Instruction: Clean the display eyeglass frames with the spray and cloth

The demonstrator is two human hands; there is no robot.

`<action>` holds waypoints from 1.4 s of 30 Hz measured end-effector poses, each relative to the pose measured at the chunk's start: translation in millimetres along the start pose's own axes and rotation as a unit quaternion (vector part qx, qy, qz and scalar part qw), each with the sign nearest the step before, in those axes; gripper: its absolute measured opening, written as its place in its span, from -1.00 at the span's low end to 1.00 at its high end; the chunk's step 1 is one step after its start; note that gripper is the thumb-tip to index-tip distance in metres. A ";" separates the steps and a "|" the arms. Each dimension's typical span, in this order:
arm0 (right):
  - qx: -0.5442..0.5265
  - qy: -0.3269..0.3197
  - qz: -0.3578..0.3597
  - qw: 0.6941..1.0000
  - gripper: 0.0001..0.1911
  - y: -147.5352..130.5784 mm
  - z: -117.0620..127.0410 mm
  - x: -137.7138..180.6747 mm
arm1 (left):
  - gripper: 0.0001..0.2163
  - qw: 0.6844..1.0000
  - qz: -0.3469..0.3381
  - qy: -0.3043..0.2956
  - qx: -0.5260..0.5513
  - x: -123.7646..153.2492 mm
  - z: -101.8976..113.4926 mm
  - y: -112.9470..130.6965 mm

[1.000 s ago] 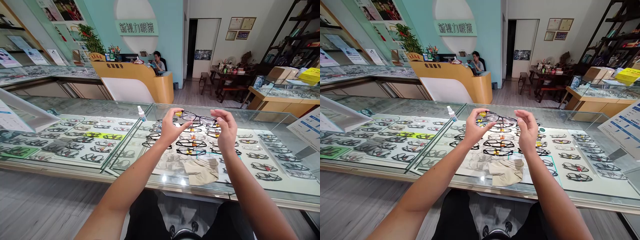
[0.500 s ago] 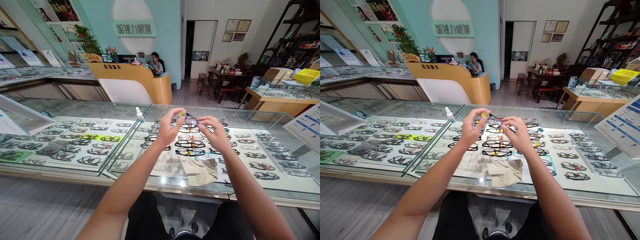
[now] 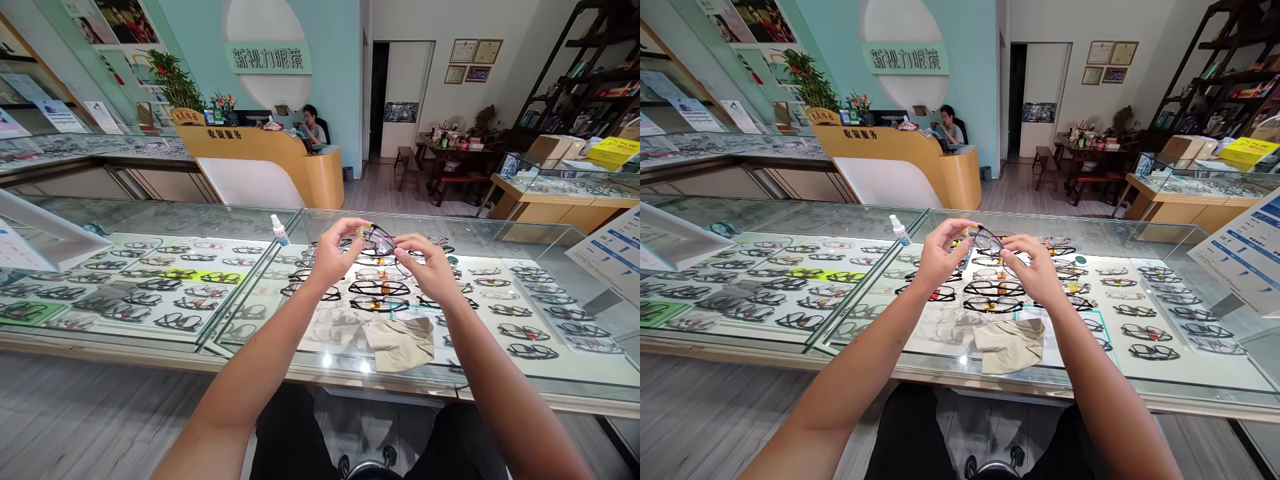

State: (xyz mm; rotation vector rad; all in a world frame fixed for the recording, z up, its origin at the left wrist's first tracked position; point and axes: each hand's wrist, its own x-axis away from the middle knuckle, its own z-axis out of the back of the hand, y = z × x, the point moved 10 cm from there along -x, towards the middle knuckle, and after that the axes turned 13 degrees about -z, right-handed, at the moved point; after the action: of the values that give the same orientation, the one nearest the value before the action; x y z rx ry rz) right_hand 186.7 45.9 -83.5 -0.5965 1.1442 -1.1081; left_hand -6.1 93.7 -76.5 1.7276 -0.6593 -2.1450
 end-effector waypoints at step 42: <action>0.041 0.108 0.049 0.992 -0.66 -5.7 -9.7 18.5 | -0.71 0.985 0.153 0.038 -0.069 2.0 2.9 -21.8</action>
State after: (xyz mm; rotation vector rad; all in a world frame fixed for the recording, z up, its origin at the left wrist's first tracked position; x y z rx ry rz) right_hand 175.7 28.3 -89.6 -0.3588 1.2937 -1.1487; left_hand -8.4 111.6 -89.2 1.5181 -0.6888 -1.8597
